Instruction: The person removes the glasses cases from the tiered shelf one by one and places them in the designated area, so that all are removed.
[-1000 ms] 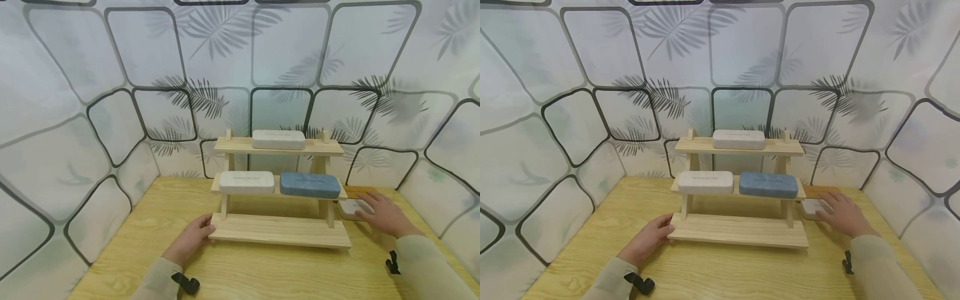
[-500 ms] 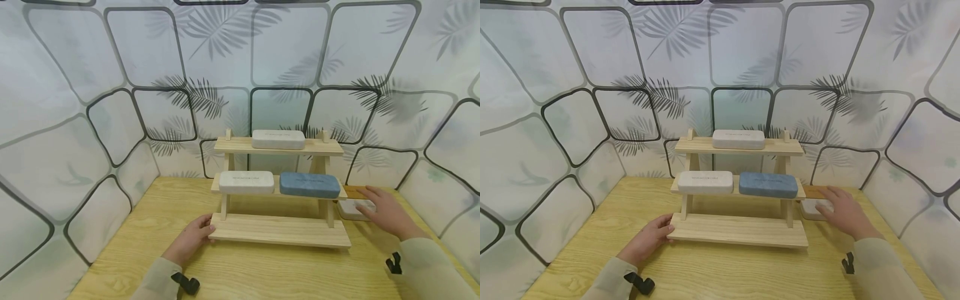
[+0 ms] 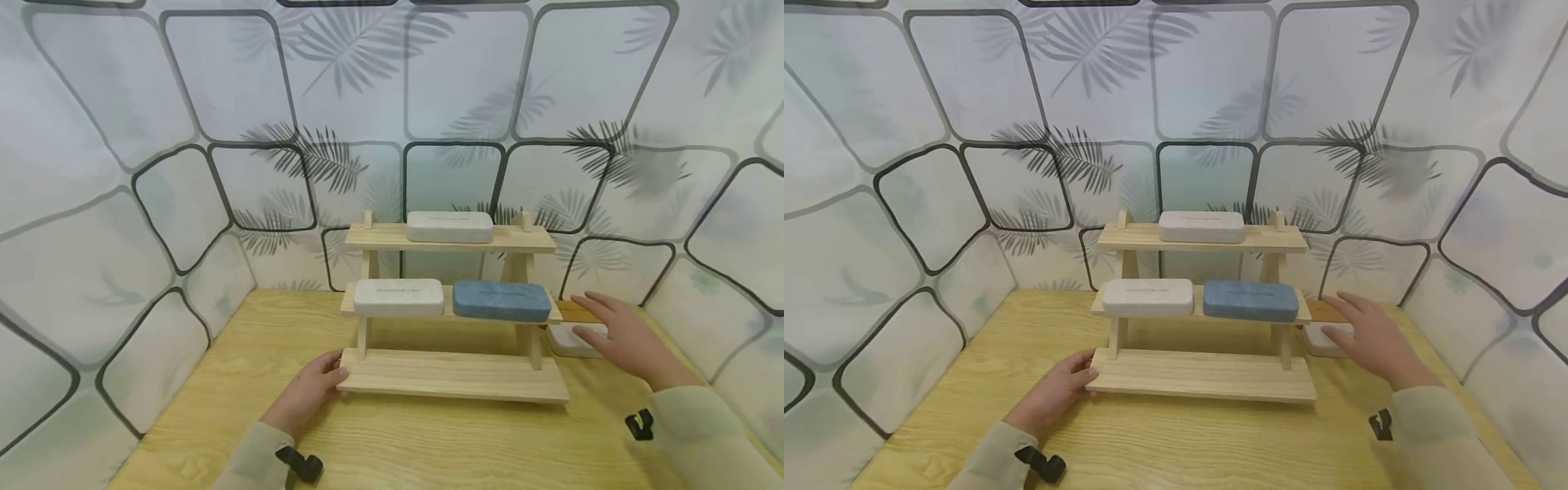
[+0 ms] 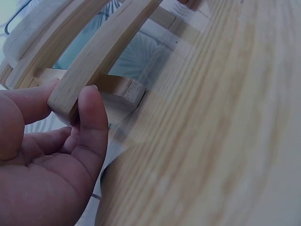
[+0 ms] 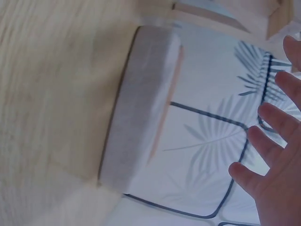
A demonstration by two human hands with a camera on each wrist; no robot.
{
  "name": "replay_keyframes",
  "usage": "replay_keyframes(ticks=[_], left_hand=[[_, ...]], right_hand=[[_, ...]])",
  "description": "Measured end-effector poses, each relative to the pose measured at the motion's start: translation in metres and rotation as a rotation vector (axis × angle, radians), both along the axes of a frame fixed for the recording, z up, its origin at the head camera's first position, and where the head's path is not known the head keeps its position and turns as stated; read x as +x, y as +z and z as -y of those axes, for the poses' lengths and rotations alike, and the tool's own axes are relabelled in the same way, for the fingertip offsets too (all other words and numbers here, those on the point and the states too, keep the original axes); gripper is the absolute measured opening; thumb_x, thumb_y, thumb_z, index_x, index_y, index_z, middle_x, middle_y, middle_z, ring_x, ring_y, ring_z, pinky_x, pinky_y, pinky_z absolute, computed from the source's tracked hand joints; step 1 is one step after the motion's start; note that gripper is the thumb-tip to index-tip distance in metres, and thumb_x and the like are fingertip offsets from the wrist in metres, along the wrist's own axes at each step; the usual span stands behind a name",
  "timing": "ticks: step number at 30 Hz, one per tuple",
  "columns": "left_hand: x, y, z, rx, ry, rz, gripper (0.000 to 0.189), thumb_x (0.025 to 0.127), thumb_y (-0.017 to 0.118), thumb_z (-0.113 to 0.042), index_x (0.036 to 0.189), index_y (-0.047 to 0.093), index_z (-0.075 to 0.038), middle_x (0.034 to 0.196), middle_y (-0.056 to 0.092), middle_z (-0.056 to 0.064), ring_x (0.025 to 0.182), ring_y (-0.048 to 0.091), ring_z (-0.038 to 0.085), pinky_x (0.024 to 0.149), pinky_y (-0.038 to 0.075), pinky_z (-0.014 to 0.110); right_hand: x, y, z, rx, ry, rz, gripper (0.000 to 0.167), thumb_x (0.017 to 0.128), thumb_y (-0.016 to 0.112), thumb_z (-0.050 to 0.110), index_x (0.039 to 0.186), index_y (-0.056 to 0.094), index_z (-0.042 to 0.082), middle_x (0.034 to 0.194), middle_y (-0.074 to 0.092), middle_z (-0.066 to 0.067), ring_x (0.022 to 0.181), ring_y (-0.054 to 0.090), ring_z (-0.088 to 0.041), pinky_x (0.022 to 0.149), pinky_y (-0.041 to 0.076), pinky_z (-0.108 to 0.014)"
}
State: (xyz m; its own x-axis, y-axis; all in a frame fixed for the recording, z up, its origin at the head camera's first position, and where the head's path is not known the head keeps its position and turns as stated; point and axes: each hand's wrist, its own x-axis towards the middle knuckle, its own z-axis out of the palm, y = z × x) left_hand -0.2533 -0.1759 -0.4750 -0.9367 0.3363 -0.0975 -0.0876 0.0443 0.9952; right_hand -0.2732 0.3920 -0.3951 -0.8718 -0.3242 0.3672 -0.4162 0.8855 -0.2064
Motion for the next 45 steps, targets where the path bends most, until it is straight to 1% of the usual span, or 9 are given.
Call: replay_keyframes(ticks=[4, 8, 15, 19, 22, 25, 31, 38, 45], left_hand=[[0.0, 0.001, 0.0, 0.001, 0.008, 0.0, 0.061, 0.107, 0.054, -0.019, 0.155, 0.026, 0.007, 0.136, 0.049, 0.023, 0.111, 0.058, 0.026, 0.086, 0.054, 0.038], [-0.001, 0.0, 0.0, -0.007, 0.011, 0.0, 0.061, 0.107, 0.054, -0.018, 0.155, 0.027, 0.008, 0.136, 0.05, 0.023, 0.11, 0.058, 0.026, 0.086, 0.054, 0.037], [0.0, -0.001, 0.0, -0.005, 0.003, -0.001, 0.06, 0.107, 0.053, -0.018, 0.154, 0.027, 0.007, 0.135, 0.05, 0.022, 0.11, 0.058, 0.026, 0.085, 0.054, 0.037], [0.0, -0.001, 0.0, -0.013, 0.012, -0.002, 0.06, 0.107, 0.054, -0.017, 0.154, 0.028, 0.007, 0.135, 0.05, 0.022, 0.109, 0.058, 0.025, 0.086, 0.054, 0.037], [-0.001, -0.001, 0.0, -0.015, 0.015, -0.003, 0.059, 0.106, 0.054, -0.017, 0.154, 0.028, 0.007, 0.135, 0.05, 0.022, 0.109, 0.058, 0.025, 0.087, 0.053, 0.037], [0.0, -0.001, 0.0, -0.012, 0.014, -0.002, 0.06, 0.106, 0.054, -0.017, 0.154, 0.028, 0.007, 0.136, 0.05, 0.022, 0.11, 0.059, 0.025, 0.087, 0.053, 0.036], [0.0, -0.002, 0.0, -0.009, 0.007, -0.006, 0.06, 0.107, 0.054, -0.018, 0.155, 0.028, 0.006, 0.136, 0.05, 0.022, 0.11, 0.059, 0.026, 0.087, 0.053, 0.036], [-0.001, -0.002, 0.001, -0.002, 0.001, 0.005, 0.061, 0.107, 0.054, -0.019, 0.155, 0.027, 0.007, 0.136, 0.05, 0.023, 0.11, 0.059, 0.026, 0.087, 0.053, 0.037], [0.0, -0.001, 0.0, -0.004, 0.005, 0.003, 0.062, 0.107, 0.054, -0.019, 0.155, 0.026, 0.007, 0.136, 0.05, 0.023, 0.112, 0.059, 0.027, 0.087, 0.054, 0.038]], right_hand=[[0.004, 0.01, 0.009, -0.032, 0.017, -0.014, 0.061, 0.099, 0.068, 0.033, 0.149, 0.048, 0.005, 0.147, 0.041, -0.032, 0.127, 0.037, -0.059, 0.096, 0.031, -0.074], [0.01, 0.02, 0.019, -0.048, 0.025, -0.013, 0.062, 0.1, 0.067, 0.033, 0.151, 0.046, 0.007, 0.149, 0.039, -0.03, 0.129, 0.036, -0.057, 0.097, 0.03, -0.074], [0.017, 0.036, 0.04, -0.028, 0.042, -0.033, 0.061, 0.099, 0.067, 0.036, 0.151, 0.048, 0.011, 0.151, 0.04, -0.025, 0.132, 0.037, -0.054, 0.098, 0.031, -0.072], [0.02, 0.044, 0.052, -0.024, 0.061, -0.021, 0.061, 0.099, 0.066, 0.036, 0.151, 0.048, 0.011, 0.152, 0.039, -0.025, 0.133, 0.036, -0.053, 0.098, 0.032, -0.072], [0.022, 0.048, 0.06, -0.021, 0.079, -0.007, 0.062, 0.101, 0.064, 0.037, 0.154, 0.044, 0.012, 0.153, 0.037, -0.025, 0.134, 0.034, -0.053, 0.098, 0.032, -0.073], [0.021, 0.051, 0.066, -0.014, 0.093, -0.002, 0.064, 0.101, 0.063, 0.039, 0.155, 0.042, 0.013, 0.154, 0.036, -0.024, 0.135, 0.034, -0.053, 0.099, 0.031, -0.073], [0.019, 0.053, 0.077, -0.007, 0.13, -0.003, 0.069, 0.099, 0.067, 0.04, 0.157, 0.04, 0.016, 0.155, 0.036, -0.021, 0.136, 0.034, -0.05, 0.1, 0.032, -0.071], [0.018, 0.057, 0.091, 0.026, 0.119, 0.004, 0.07, 0.098, 0.067, 0.043, 0.157, 0.041, 0.016, 0.156, 0.037, -0.018, 0.137, 0.035, -0.047, 0.102, 0.034, -0.069], [0.01, 0.054, 0.102, 0.063, 0.132, -0.008, 0.072, 0.097, 0.067, 0.046, 0.157, 0.041, 0.015, 0.155, 0.038, -0.021, 0.138, 0.035, -0.048, 0.105, 0.032, -0.068]])
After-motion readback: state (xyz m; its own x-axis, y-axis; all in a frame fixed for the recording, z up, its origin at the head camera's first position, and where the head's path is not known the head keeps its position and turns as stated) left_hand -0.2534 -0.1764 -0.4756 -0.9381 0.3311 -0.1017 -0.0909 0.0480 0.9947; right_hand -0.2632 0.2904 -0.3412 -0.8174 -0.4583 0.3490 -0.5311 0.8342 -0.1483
